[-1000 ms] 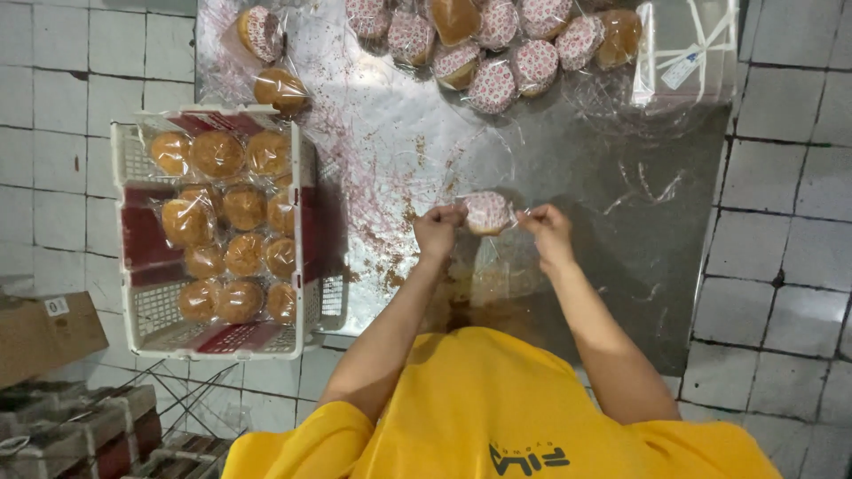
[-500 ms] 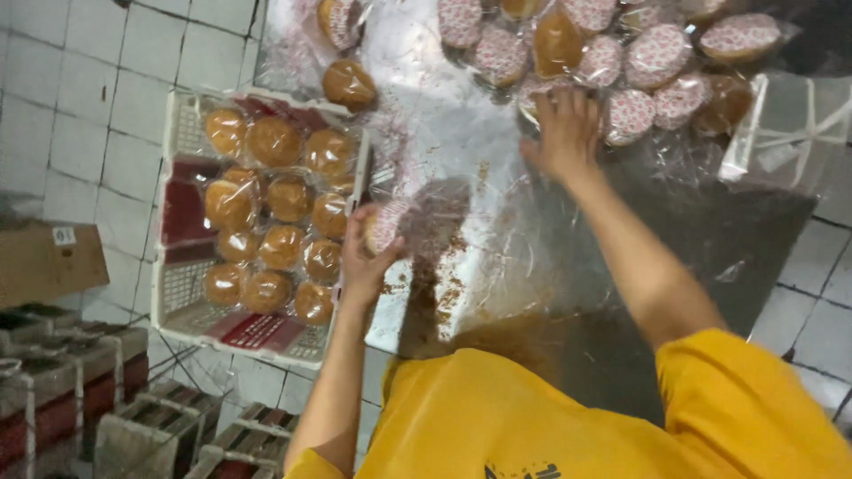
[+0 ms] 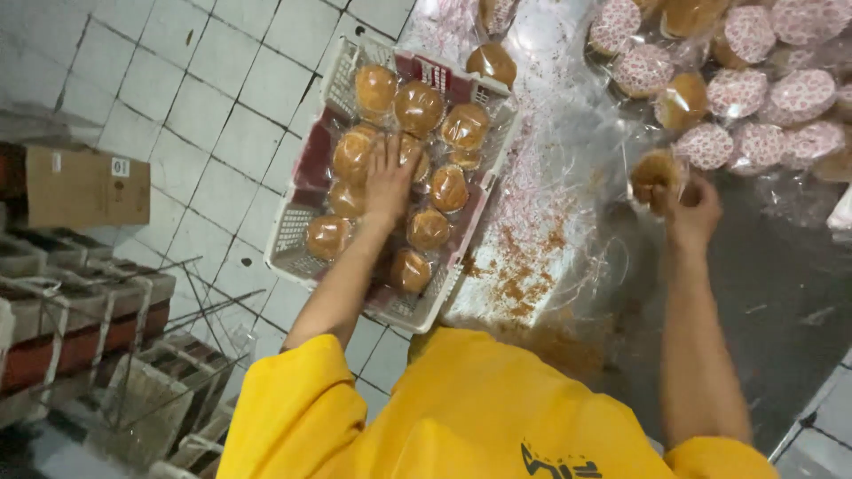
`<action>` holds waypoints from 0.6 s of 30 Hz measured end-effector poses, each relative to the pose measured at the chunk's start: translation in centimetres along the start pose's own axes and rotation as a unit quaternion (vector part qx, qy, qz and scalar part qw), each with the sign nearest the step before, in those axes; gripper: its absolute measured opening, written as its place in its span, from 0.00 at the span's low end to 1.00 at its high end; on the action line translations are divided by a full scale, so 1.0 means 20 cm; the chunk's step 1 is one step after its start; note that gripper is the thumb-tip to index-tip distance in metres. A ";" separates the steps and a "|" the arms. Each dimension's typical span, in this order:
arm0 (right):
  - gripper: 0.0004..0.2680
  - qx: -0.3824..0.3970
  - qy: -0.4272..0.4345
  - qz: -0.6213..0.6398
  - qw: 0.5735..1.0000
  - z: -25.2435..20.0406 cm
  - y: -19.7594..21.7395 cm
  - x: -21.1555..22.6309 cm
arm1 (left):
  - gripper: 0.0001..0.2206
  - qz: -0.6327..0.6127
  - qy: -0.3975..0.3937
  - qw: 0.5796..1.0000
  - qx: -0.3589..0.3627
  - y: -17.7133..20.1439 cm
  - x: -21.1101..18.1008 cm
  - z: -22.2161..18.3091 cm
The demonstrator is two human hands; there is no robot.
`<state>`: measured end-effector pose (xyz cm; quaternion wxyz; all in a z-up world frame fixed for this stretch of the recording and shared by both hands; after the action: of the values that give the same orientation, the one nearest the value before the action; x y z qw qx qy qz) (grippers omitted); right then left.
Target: The person is individually bagging pieces of bread and then neatly arranging them into a plastic crate in a bakery setting.
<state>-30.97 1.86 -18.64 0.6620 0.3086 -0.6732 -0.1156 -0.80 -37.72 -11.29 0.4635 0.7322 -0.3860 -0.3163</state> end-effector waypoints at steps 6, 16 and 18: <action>0.10 -0.042 -0.266 0.361 0.893 -0.84 -0.08 0.24 | 0.46 -0.438 -0.112 0.888 -0.081 0.19 -0.62 -0.28; 0.23 0.051 0.068 0.247 0.965 -1.24 0.19 0.68 | 0.46 -0.814 -0.221 0.527 0.110 -0.11 -1.10 -0.47; 0.33 0.119 0.020 0.345 0.931 -1.28 0.16 0.57 | 0.44 -0.814 -0.248 0.497 0.167 -0.10 -1.14 -0.52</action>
<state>-6.44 4.41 -4.98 0.6331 0.1356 -0.7335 0.2069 -3.15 -13.13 -6.96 -0.2449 0.6773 0.2367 -0.6521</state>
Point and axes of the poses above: each hand's wrist, its own z-axis towards the middle knuckle, its own y-axis out of the back of the hand, x = y × z, the point moved 4 cm from there along z, towards the middle knuckle, and after that the axes turned 2 degrees about -y, right-handed, at the moved point
